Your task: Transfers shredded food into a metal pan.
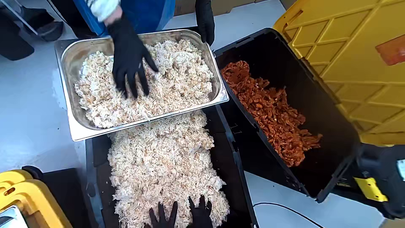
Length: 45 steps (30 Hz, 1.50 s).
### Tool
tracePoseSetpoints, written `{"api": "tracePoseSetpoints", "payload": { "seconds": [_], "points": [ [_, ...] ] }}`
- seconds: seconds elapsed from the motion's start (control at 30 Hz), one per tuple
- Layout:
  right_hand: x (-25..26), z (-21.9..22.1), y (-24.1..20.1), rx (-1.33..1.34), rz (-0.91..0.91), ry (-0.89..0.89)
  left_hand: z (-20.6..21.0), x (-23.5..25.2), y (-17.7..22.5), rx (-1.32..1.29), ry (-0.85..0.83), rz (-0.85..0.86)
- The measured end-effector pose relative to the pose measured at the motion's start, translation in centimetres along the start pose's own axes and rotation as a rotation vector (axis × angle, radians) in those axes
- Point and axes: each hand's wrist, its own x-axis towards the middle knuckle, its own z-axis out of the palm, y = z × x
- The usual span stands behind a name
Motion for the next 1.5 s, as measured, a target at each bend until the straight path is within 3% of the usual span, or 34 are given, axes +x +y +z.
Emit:
{"api": "tracePoseSetpoints", "payload": {
  "seconds": [0.07,0.17,0.3,0.37,0.47,0.53,0.6,0.67,0.73,0.8,0.9,1.03,1.13,1.27,1.4,1.5],
  "points": [
    [3.0,0.3,-2.2,-0.024,0.112,0.078,-0.7,4.1,1.4,0.043,0.057,-0.059],
    [4.3,-2.4,-3.4,0.136,0.173,0.116,-3.0,7.7,2.4,0.082,0.014,-0.001],
    [4.6,-6.2,-6.7,0.715,0.057,0.216,-7.6,8.1,2.8,-0.197,0.122,-0.054],
    [4.5,-9.1,-9.0,0.834,-0.054,0.215,-10.8,8.3,2.1,-0.330,0.218,-0.061],
    [5.2,-13.9,-10.1,0.744,-0.213,0.195,-15.4,7.8,1.3,-0.324,0.237,-0.062],
    [5.9,-15.2,-8.8,0.494,-0.283,0.188,-16.1,7.1,0.0,-0.275,0.198,-0.024],
    [6.0,-13.1,-6.6,0.144,-0.271,0.108,-14.1,5.1,-1.6,-0.192,0.067,0.043],
    [5.1,-8.3,-5.0,-0.135,-0.237,0.037,-8.6,2.5,-3.1,-0.020,-0.050,0.107],
    [3.6,-4.8,-5.2,-0.254,-0.247,-0.009,-2.6,1.1,-4.0,0.094,-0.106,0.148],
    [3.2,-3.7,-5.5,-0.285,-0.271,-0.048,-0.3,1.7,-3.6,0.134,-0.091,0.122],
    [5.0,-4.1,-5.7,-0.260,-0.253,-0.046,-0.2,3.6,-2.0,0.198,-0.115,0.089],
    [7.7,-5.6,-8.2,-0.108,-0.090,-0.008,-1.7,6.1,-0.9,0.202,-0.133,0.085],
    [8.5,-6.8,-8.8,0.098,-0.009,0.006,-2.8,6.1,-0.7,0.099,-0.118,-0.019],
    [7.0,-9.7,-7.0,0.413,-0.083,0.002,-6.0,4.1,-0.6,-0.186,0.025,-0.222],
    [1.7,-8.9,-1.6,0.171,-0.216,-0.033,-6.0,1.0,-3.3,-0.114,0.013,-0.067],
    [-0.8,-3.5,2.8,-0.092,-0.168,-0.107,-2.6,-1.9,-6.0,0.067,-0.017,-0.005]
  ]
}}
